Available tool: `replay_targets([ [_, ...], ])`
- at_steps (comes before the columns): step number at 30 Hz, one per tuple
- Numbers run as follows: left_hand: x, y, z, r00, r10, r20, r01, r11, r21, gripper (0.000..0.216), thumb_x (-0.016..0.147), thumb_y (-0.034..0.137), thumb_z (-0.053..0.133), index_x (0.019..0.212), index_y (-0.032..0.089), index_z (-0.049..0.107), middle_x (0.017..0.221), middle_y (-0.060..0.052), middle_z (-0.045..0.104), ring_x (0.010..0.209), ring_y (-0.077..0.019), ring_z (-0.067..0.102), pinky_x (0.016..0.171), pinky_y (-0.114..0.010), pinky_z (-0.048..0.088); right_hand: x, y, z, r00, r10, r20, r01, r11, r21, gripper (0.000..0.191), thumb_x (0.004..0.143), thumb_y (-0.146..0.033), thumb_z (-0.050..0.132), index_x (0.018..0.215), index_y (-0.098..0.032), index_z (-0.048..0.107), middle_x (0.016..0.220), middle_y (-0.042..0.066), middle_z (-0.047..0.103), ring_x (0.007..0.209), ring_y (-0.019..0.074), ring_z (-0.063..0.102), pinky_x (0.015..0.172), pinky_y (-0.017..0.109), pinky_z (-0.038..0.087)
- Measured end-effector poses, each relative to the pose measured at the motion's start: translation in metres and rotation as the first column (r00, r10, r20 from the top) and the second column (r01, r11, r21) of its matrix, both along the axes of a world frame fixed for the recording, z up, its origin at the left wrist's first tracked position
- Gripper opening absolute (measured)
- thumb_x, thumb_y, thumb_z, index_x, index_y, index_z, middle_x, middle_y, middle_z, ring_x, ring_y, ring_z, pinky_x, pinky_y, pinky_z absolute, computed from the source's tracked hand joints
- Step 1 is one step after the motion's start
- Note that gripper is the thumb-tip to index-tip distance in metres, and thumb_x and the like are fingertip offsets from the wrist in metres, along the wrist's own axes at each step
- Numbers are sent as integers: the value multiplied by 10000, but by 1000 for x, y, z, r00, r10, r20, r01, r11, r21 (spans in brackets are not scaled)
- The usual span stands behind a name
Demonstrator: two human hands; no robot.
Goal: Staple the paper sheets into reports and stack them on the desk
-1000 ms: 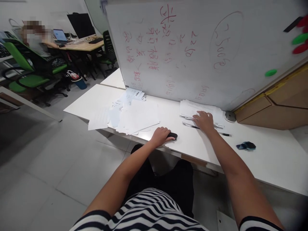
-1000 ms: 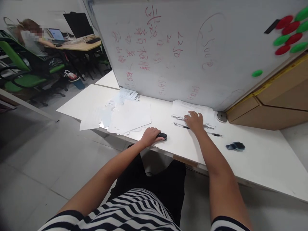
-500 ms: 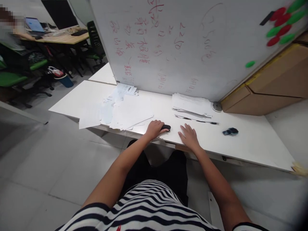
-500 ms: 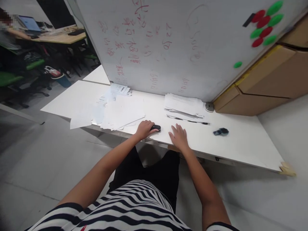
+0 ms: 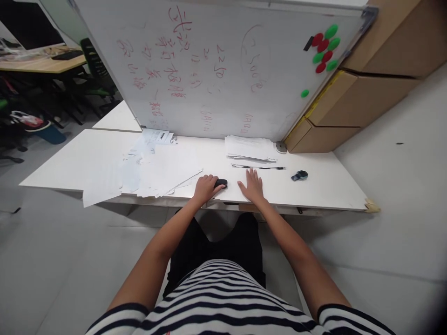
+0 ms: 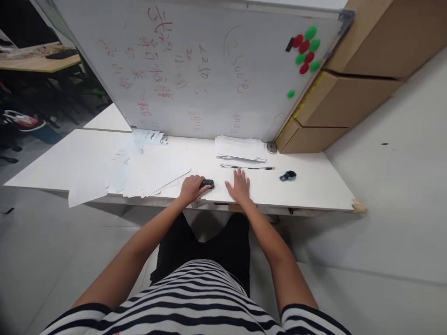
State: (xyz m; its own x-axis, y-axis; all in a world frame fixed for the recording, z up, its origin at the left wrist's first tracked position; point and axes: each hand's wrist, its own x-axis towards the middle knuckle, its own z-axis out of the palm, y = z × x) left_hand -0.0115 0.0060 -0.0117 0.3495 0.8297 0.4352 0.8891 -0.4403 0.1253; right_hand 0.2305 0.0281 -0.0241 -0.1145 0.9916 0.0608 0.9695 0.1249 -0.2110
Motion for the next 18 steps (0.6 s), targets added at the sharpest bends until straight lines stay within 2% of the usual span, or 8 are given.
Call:
replay_targets([
  [3, 0, 1, -1, 1000, 4, -11, -4, 1000, 15, 453, 908, 594, 394, 989, 195, 593, 849, -89, 610, 826, -239, 543, 690, -345, 326, -14, 24, 2, 999, 32, -15, -31, 997, 67, 731, 929, -562, 224, 1516, -145, 98, 1599, 100, 14, 1465, 253, 4, 1142, 516, 141],
  [7, -1, 1, -2, 1000, -3, -6, 3, 1000, 15, 457, 909, 593, 391, 1003, 193, 591, 863, -91, 614, 827, -239, 542, 689, -344, 325, -25, 42, 1, 997, 70, -26, -71, 997, -38, 729, 925, -595, 170, 1503, -153, 193, 1589, 93, 119, 1460, 256, 80, 1147, 544, 65],
  [10, -1, 1, -2, 1000, -10, -2, 10, 1000, 3, 460, 909, 594, 389, 1002, 191, 590, 860, -95, 612, 821, -239, 543, 679, -340, 325, -25, 45, -2, 997, 80, -11, -80, 993, -83, 732, 921, -610, 135, 1497, -167, 226, 1589, 77, 127, 1458, 256, 90, 1150, 544, 50],
  [18, 0, 0, 0, 1000, -13, 14, 13, 1000, -24, 424, 913, 557, 414, 1044, 195, 592, 902, -105, 631, 875, -251, 557, 735, -360, 374, -25, 42, 2, 997, 73, -7, -73, 995, -66, 715, 928, -593, 142, 1499, -169, 218, 1589, 88, 135, 1454, 270, 101, 1147, 541, 82],
])
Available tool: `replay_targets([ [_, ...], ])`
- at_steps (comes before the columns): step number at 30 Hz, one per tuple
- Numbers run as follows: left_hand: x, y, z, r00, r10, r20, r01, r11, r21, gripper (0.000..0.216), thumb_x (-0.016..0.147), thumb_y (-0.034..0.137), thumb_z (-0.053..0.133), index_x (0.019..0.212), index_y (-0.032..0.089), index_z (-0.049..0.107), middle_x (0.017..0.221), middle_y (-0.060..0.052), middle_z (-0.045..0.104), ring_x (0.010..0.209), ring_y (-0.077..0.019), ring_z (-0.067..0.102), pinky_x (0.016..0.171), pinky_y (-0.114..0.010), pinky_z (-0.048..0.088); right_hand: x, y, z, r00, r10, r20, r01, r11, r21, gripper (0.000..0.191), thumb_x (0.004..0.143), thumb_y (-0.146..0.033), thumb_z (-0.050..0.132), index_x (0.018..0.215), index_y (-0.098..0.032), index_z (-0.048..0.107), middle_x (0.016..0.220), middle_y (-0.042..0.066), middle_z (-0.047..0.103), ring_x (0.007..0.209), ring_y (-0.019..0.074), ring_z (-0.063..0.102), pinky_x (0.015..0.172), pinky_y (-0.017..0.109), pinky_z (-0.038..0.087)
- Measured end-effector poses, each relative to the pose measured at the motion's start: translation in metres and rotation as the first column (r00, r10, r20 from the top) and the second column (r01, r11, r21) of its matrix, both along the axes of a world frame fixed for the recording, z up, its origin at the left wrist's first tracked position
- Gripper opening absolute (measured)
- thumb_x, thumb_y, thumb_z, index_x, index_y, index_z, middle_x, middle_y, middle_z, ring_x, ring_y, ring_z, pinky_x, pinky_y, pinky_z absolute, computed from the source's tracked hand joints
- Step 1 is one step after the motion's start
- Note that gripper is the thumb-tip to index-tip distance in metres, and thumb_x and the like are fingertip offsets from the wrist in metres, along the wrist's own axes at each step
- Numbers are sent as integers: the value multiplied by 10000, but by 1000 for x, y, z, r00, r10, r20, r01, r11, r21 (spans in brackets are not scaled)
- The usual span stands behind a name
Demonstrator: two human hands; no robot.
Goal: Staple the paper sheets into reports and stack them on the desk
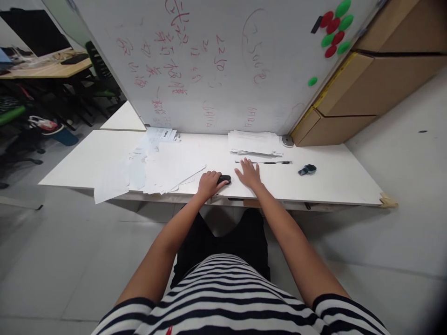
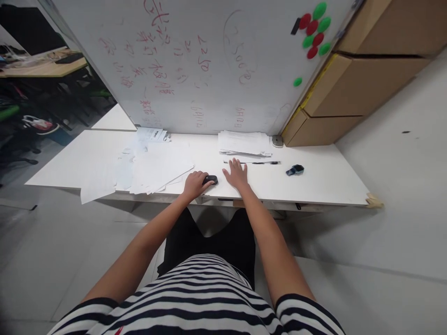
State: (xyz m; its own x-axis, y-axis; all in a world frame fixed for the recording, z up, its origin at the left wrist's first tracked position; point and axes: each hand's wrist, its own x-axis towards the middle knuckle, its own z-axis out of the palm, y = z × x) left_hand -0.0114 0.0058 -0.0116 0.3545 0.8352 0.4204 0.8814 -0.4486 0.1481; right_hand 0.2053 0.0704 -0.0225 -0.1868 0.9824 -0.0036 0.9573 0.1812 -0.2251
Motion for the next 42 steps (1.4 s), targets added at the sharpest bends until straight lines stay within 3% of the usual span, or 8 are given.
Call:
replay_targets([
  [5, -4, -5, 6, 988, 12, 154, -15, 1000, 18, 415, 935, 447, 414, 1245, 185, 506, 1234, -152, 566, 1179, -273, 488, 932, -411, 387, 6, -26, 8, 999, 42, 2, -42, 980, 195, 683, 946, -510, 190, 1520, -151, 96, 1602, 90, 28, 1462, 267, 5, 1145, 504, 110],
  [9, -34, 0, 12, 911, 333, 245, -335, 942, -33, 405, 939, 401, 397, 1269, 184, 489, 1315, -167, 516, 1288, -295, 403, 1015, -470, 343, 25, -56, 2, 1000, 25, 9, -26, 993, 111, 725, 922, -560, 257, 1522, -182, 105, 1600, 105, 39, 1457, 316, 22, 1129, 559, 110],
  [13, -75, 6, 11, 803, 592, 73, -572, 798, -188, 690, 809, 573, 553, 1343, 157, 421, 1456, -185, 384, 1379, -380, 253, 1061, -543, 263, 35, -69, -7, 999, -36, 12, 36, 999, 10, 722, 918, -600, 226, 1508, -184, 199, 1586, 122, 137, 1448, 324, 99, 1134, 552, 109],
  [17, -88, 2, 5, 817, 577, 1, -566, 801, -197, 551, 870, 579, 448, 1223, 161, 516, 1391, -174, 476, 1312, -349, 375, 1047, -518, 268, 33, -67, -8, 999, -41, 30, 40, 999, 20, 708, 919, -612, 210, 1485, -193, 282, 1580, 122, 163, 1446, 320, 114, 1136, 545, 110],
  [22, -80, -1, 2, 784, 620, 13, -615, 780, -113, 409, 973, 384, 266, 1116, 150, 570, 1162, -165, 629, 1182, -295, 510, 954, -444, 344, 32, -67, -10, 999, -41, 35, 39, 998, 53, 704, 922, -618, 205, 1480, -198, 293, 1577, 127, 175, 1444, 313, 130, 1135, 536, 124],
  [30, -79, -1, -1, 787, 613, -66, -617, 784, -67, 381, 902, 490, 464, 1055, 167, 596, 1097, -154, 636, 1107, -302, 532, 879, -406, 359, 33, -66, -12, 998, -42, 53, 39, 997, 63, 699, 925, -611, 211, 1479, -193, 297, 1573, 132, 188, 1441, 312, 138, 1132, 536, 127],
  [37, -79, 2, -4, 774, 626, -95, -632, 772, -66, 410, 915, 502, 442, 988, 135, 610, 1076, -170, 623, 1034, -291, 558, 801, -359, 370, 33, -65, -13, 998, -44, 49, 42, 998, 56, 695, 925, -613, 214, 1478, -200, 295, 1575, 127, 185, 1442, 309, 136, 1133, 528, 123],
  [42, -79, 4, -4, 843, 509, -173, -529, 842, -106, 369, 966, 401, 355, 937, 155, 629, 990, -135, 630, 885, -254, 603, 691, -327, 356, 33, -65, -15, 998, -51, 48, 49, 997, 60, 697, 923, -621, 200, 1480, -212, 289, 1577, 118, 180, 1444, 301, 131, 1134, 527, 119],
])
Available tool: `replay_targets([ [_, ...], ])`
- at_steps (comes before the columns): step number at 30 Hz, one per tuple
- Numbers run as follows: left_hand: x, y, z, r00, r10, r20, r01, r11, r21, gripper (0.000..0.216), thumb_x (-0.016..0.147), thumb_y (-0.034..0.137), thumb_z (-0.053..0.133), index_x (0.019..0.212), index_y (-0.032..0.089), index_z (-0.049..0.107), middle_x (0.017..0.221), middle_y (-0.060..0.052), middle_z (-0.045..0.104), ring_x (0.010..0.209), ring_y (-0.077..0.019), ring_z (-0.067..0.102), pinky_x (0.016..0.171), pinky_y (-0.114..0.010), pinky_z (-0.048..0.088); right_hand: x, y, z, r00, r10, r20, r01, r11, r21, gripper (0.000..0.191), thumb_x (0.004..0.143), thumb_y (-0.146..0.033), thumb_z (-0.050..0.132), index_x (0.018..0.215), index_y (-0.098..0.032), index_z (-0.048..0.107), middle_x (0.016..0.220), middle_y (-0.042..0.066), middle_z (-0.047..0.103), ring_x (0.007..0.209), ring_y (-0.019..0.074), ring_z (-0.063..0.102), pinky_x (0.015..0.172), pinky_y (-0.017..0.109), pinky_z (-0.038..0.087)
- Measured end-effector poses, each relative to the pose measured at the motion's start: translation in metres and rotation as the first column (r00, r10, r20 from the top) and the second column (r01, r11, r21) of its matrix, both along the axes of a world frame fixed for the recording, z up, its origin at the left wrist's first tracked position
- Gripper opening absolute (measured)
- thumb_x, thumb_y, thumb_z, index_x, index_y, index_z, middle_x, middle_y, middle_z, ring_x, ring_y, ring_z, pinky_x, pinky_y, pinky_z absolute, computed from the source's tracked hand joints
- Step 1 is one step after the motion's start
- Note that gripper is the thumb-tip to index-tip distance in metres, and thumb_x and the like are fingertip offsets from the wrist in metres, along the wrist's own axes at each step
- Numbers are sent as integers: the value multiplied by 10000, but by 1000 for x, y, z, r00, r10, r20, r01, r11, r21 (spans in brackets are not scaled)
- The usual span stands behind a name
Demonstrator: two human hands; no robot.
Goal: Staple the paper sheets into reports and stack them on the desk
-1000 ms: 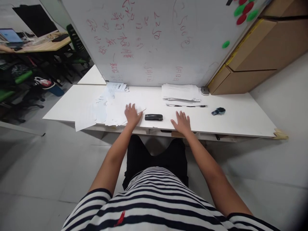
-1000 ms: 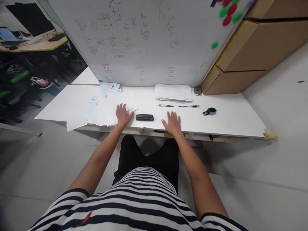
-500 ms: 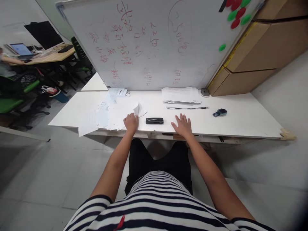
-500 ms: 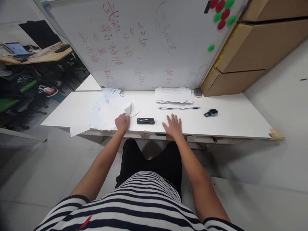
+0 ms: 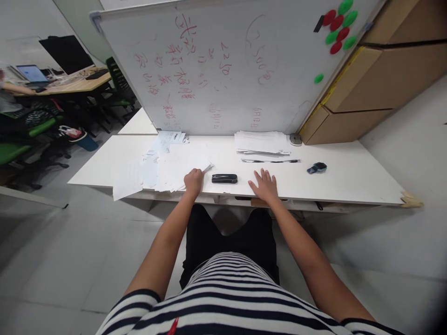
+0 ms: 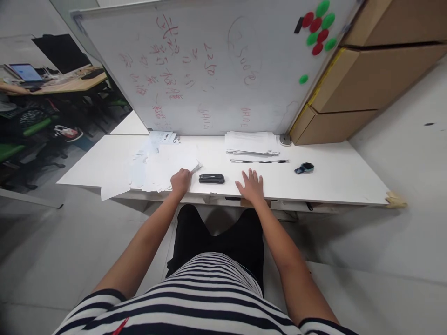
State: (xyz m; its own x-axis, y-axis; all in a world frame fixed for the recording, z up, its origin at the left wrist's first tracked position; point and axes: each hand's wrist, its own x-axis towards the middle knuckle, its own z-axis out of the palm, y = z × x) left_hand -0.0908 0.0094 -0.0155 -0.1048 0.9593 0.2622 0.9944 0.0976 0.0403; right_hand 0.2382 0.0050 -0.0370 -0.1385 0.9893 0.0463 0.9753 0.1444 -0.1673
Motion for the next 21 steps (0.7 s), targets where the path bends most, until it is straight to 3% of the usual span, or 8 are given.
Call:
replay_targets([
  [12, 3, -2, 8, 988, -139, -62, 134, 988, -75, 276, 857, 59, 373, 971, 95, 622, 970, -172, 587, 871, -259, 608, 640, -312, 360, -3, -2, 9, 999, -22, 44, 25, 998, -62, 705, 918, -633, 171, 1488, -230, 269, 1587, 88, 153, 1451, 278, 108, 1141, 493, 113],
  [16, 1, 0, 5, 992, -115, -52, 112, 992, -58, 274, 867, 86, 372, 935, 98, 637, 938, -167, 593, 816, -256, 614, 623, -313, 350, -5, -3, 11, 998, -30, 48, 33, 997, -71, 701, 918, -633, 175, 1490, -238, 265, 1589, 81, 144, 1452, 273, 103, 1143, 489, 105],
  [21, -3, 4, -4, 998, -56, -14, 57, 998, 33, 347, 946, 243, 322, 932, 131, 651, 942, -150, 615, 766, -241, 622, 613, -302, 331, -5, -2, 11, 998, -21, 55, 24, 998, -64, 695, 925, -619, 184, 1494, -228, 256, 1590, 84, 139, 1454, 270, 100, 1148, 482, 95],
])
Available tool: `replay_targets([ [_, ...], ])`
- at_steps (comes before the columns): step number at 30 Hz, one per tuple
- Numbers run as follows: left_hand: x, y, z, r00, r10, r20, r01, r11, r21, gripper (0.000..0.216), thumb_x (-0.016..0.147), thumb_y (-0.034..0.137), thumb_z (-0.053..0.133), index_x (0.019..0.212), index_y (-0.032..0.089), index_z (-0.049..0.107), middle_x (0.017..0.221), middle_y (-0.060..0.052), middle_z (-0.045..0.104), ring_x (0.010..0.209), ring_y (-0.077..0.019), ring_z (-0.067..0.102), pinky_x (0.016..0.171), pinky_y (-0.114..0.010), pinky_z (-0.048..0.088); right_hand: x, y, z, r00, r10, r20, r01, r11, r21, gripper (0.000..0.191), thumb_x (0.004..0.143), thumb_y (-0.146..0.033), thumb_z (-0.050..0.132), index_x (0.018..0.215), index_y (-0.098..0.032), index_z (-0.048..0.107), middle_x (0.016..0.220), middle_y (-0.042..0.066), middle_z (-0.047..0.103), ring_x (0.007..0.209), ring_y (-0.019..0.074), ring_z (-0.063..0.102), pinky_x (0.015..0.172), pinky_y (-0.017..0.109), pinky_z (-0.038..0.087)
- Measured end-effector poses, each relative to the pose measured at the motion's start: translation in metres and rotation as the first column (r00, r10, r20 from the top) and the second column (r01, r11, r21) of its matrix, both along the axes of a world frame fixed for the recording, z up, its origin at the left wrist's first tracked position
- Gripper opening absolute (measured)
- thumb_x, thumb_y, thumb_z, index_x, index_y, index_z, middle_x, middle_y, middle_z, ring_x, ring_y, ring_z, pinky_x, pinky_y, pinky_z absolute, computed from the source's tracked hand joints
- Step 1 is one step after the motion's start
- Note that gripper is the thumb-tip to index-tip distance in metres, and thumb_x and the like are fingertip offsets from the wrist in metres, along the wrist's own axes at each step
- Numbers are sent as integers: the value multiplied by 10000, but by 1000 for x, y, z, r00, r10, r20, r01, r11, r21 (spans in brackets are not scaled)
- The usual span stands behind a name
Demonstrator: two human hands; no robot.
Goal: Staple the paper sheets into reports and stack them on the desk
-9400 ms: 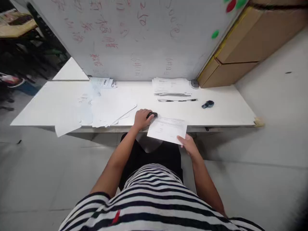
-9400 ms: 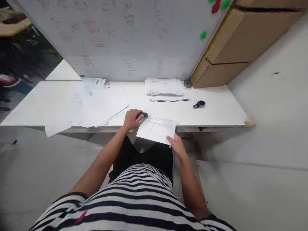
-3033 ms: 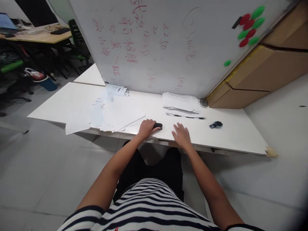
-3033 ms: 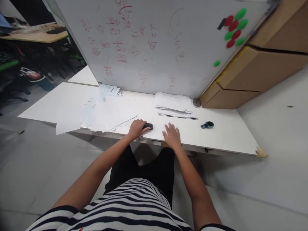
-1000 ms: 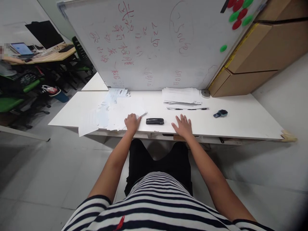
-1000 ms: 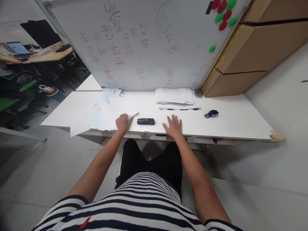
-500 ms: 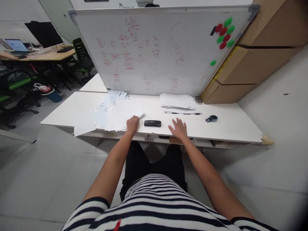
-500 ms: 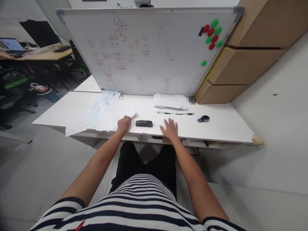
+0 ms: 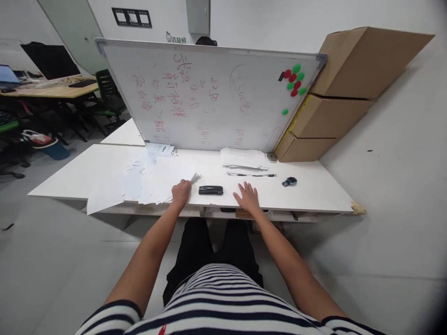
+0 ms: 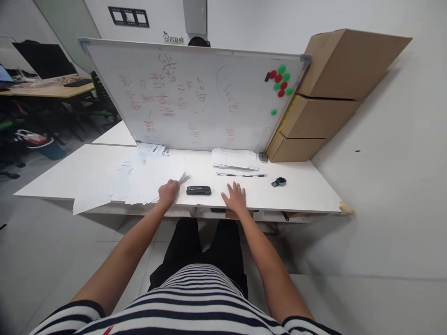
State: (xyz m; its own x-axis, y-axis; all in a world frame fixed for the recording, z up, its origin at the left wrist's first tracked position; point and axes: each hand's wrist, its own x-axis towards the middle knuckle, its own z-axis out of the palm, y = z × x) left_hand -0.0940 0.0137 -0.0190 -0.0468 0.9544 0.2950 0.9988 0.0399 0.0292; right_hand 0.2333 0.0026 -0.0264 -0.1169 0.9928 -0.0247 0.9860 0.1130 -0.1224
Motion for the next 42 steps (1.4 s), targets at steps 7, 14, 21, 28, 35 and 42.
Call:
replay_targets([
  [7, 0, 1, -3, 998, 60, 29, -60, 998, 27, 390, 961, 303, 305, 932, 144, 660, 938, -150, 626, 765, -222, 619, 618, -300, 324, 2, 0, -3, 1000, 7, -29, -7, 1000, 25, 684, 929, -614, 210, 1484, -220, 284, 1586, 101, 154, 1451, 279, 110, 1145, 499, 97],
  [14, 3, 1, 0, 995, 95, 31, -96, 995, 25, 397, 962, 319, 305, 942, 147, 662, 929, -138, 621, 733, -211, 606, 612, -298, 335, 2, -1, -2, 999, -3, -50, 5, 1000, 30, 679, 930, -609, 217, 1479, -217, 297, 1583, 106, 166, 1451, 280, 117, 1146, 498, 103],
  [21, 3, 4, -5, 999, 50, 19, -50, 999, 1, 375, 953, 261, 304, 898, 143, 656, 912, -137, 615, 748, -215, 601, 612, -302, 324, 3, -2, -1, 998, -2, -62, 3, 1000, 20, 692, 925, -623, 200, 1482, -221, 289, 1587, 93, 150, 1453, 274, 102, 1146, 500, 98],
  [28, 4, 1, 0, 968, 126, 217, -142, 988, 60, 257, 922, 265, 376, 941, 152, 606, 984, -120, 619, 803, -208, 605, 613, -289, 341, 2, -2, -3, 997, -8, -83, 12, 999, 50, 673, 927, -606, 249, 1464, -207, 329, 1576, 107, 189, 1448, 276, 127, 1145, 504, 99],
  [35, 22, -41, 50, 571, -5, 821, -365, 894, 260, 181, 880, 323, 486, 748, 203, 453, 699, 11, 511, 646, -119, 526, 616, -237, 396, -2, -19, 17, 818, -61, -572, 82, 997, 10, 638, 901, -581, 374, 1406, -192, 414, 1502, 112, 367, 1405, 257, 278, 1148, 485, 181],
  [42, 75, -118, 110, -236, -300, 924, -198, 946, 256, 250, 826, 459, 587, 875, 220, 530, 778, 2, 586, 715, -118, 579, 664, -240, 477, -51, -112, 49, -181, -186, -966, -289, 949, -129, 654, 829, -644, 506, 1370, -282, 440, 1383, 92, 525, 1225, 266, 535, 995, 478, 449],
])
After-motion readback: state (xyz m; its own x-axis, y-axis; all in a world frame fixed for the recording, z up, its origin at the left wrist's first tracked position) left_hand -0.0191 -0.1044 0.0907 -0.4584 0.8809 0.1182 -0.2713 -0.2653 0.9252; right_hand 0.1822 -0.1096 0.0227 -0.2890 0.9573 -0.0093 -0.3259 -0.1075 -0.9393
